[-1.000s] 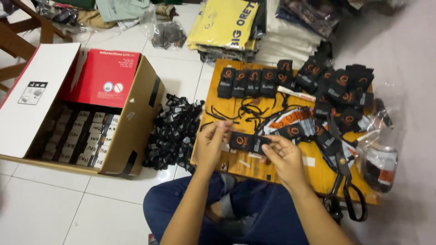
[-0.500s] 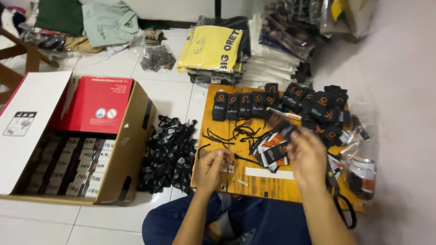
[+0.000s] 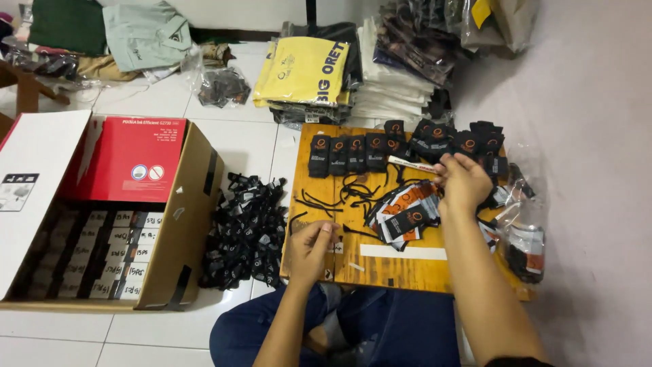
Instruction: Attaching product tags to black fabric straps or lanyards
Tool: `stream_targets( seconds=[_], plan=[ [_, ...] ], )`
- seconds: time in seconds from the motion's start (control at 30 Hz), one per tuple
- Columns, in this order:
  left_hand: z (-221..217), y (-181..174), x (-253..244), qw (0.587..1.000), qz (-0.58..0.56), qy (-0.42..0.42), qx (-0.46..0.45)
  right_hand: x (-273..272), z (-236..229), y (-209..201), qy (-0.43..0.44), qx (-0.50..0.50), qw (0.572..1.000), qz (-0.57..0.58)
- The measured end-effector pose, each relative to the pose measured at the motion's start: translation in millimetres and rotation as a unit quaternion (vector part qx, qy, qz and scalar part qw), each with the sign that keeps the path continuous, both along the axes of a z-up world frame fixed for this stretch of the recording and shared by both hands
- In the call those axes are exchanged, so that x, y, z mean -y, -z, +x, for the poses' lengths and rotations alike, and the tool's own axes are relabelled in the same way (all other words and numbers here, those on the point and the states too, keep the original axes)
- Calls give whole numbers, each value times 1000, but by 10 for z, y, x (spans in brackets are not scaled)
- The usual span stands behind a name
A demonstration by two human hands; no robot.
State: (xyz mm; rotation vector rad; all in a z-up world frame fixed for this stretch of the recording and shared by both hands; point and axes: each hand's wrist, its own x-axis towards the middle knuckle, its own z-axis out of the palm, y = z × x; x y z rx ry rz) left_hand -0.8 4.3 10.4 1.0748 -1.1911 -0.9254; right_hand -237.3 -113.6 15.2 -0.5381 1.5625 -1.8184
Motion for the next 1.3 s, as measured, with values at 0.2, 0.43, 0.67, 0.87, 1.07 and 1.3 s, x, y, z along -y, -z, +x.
stream_targets(
  seconds=[0.2, 0.43, 0.67, 0.87, 1.07, 1.3],
  plan=[
    [4, -9, -28, 1000, 10, -21, -10, -790, 42, -584, -89, -196, 975, -58],
    [-22, 16, 6, 1000, 9, -16, 8, -1055, 67, -521, -180, -597, 782, 7],
    [-35, -19, -40, 999, 1, -40, 34, -960, 116, -123, -189, -752, 631, -28],
    [-35, -51, -48, 998, -6, -42, 41, -978, -1, -147, -167, -707, 683, -75],
    [-79, -53, -95, 989, -72, -89, 89, -1189, -35, -307, -239, -577, 775, -92],
    [-454, -520, -642, 976, -68, 54, 201, -1616, 223, -414, -512, -564, 648, 1]
  ],
)
